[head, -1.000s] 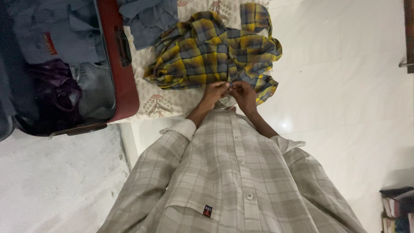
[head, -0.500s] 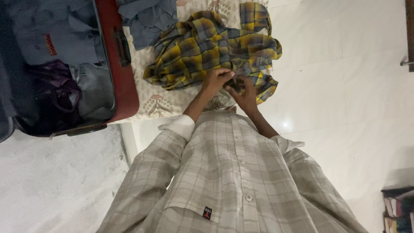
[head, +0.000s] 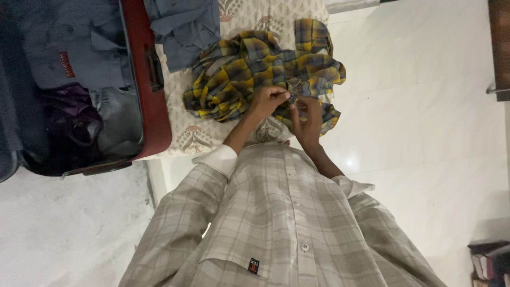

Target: The person unfolds a yellow and blue plaid shirt on a bed and buttons it up from the bottom to the top. The person then buttons the cuffs of the shirt sleeves.

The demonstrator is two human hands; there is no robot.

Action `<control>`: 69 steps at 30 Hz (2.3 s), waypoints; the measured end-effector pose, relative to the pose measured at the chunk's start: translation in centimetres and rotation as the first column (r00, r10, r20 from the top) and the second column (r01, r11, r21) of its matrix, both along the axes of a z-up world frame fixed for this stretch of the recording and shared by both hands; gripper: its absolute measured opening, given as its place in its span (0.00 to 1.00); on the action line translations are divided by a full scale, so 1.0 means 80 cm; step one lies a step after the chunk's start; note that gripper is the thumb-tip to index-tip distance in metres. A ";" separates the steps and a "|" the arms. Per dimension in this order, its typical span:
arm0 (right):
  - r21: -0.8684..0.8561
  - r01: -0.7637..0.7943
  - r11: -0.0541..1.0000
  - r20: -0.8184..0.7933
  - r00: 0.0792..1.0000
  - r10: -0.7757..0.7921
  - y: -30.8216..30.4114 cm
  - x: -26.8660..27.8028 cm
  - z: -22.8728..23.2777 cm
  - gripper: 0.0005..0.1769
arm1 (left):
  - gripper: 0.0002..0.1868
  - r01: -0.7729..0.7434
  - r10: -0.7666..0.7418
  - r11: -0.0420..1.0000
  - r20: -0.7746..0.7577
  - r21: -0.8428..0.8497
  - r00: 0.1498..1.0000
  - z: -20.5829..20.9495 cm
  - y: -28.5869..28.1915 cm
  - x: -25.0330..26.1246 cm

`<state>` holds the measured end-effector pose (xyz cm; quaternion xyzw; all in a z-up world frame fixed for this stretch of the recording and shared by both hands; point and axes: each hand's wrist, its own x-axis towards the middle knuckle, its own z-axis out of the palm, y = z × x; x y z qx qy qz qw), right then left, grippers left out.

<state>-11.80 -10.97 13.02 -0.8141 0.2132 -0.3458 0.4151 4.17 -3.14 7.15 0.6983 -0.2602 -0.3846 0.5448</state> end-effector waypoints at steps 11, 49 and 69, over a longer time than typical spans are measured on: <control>-0.007 -0.010 1.000 -0.026 1.000 0.010 -0.003 0.005 -0.010 0.09 | 0.14 0.056 -0.056 0.998 0.027 -0.016 0.998 0.016 -0.005 -0.004; 0.437 0.088 0.895 -0.237 0.971 0.021 -0.023 -0.028 -0.156 0.21 | 0.18 -0.154 0.072 0.968 0.369 0.198 0.926 -0.192 0.092 -0.012; 0.679 0.168 0.715 -0.243 0.970 0.003 -0.030 -0.046 -0.141 0.10 | 0.13 -0.196 -0.074 0.942 0.737 0.272 0.672 -0.177 0.019 -0.005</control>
